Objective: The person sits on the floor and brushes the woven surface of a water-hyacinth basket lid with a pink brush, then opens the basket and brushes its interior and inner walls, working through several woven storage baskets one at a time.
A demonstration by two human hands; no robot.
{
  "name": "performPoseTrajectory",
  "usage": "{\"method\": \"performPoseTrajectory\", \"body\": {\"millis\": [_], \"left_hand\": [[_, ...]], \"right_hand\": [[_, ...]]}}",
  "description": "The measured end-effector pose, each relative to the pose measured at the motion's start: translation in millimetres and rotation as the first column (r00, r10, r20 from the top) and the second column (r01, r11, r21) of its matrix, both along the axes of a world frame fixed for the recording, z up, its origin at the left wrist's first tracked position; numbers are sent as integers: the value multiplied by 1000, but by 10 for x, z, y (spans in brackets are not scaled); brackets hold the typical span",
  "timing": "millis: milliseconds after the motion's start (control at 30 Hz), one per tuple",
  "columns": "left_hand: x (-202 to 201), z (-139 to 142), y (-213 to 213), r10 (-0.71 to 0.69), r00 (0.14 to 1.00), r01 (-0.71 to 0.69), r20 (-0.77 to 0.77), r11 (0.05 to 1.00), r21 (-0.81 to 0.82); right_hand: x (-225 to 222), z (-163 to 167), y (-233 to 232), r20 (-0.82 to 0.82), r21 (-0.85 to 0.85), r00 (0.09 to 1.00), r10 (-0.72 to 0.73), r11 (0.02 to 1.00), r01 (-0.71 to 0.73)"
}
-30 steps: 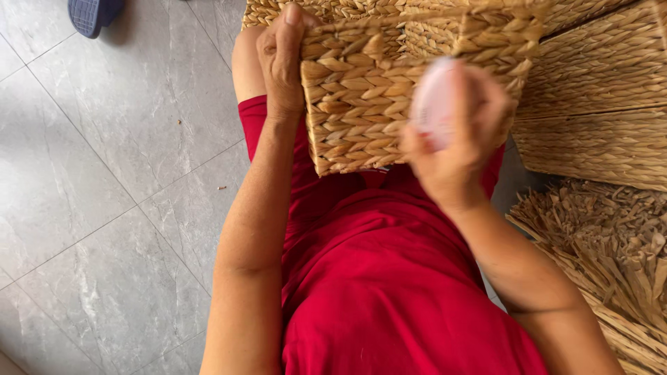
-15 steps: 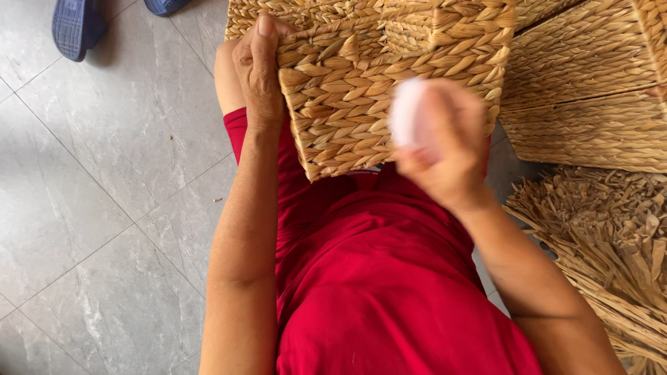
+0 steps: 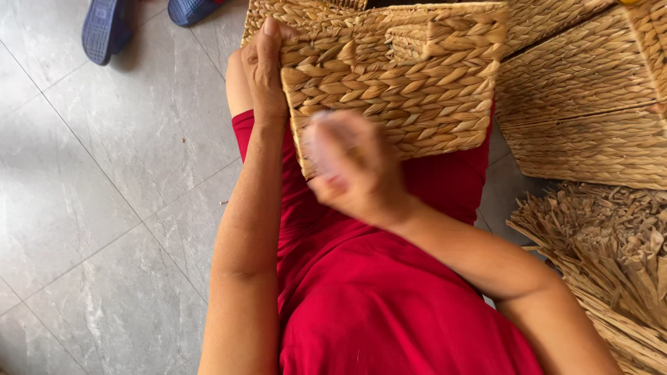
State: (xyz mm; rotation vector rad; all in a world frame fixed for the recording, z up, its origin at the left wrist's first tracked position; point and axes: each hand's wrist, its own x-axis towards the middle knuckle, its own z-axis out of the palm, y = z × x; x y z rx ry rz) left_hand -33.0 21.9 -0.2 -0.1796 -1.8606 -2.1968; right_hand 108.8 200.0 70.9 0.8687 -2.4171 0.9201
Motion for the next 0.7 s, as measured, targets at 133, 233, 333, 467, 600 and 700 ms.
{"method": "performPoseTrajectory", "body": {"millis": [133,233,333,467,600,700], "left_hand": [[115,110,-79,44,993,-13,110,964,-267],[68,36,-60,-22,997,30,71,993,-114],[-3,-97,-26,-44,999,44,6,998,-33],[-1,-227,64,-51,998,52,-34,998,47],[14,-256,77,-70,998,70,-7,992,103],[-14,-246,60,-36,998,40,-47,994,101]], "right_hand": [[14,-34,-269,53,19,983,176,984,-178],[-45,-192,35,-5,13,990,142,990,-141],[-124,-254,681,-20,-12,992,-124,992,124],[-112,-165,1450,87,-59,878,-470,877,476],[-56,-208,1342,62,14,884,-464,886,464],[-98,-225,844,-5,61,919,-393,918,393]]}}
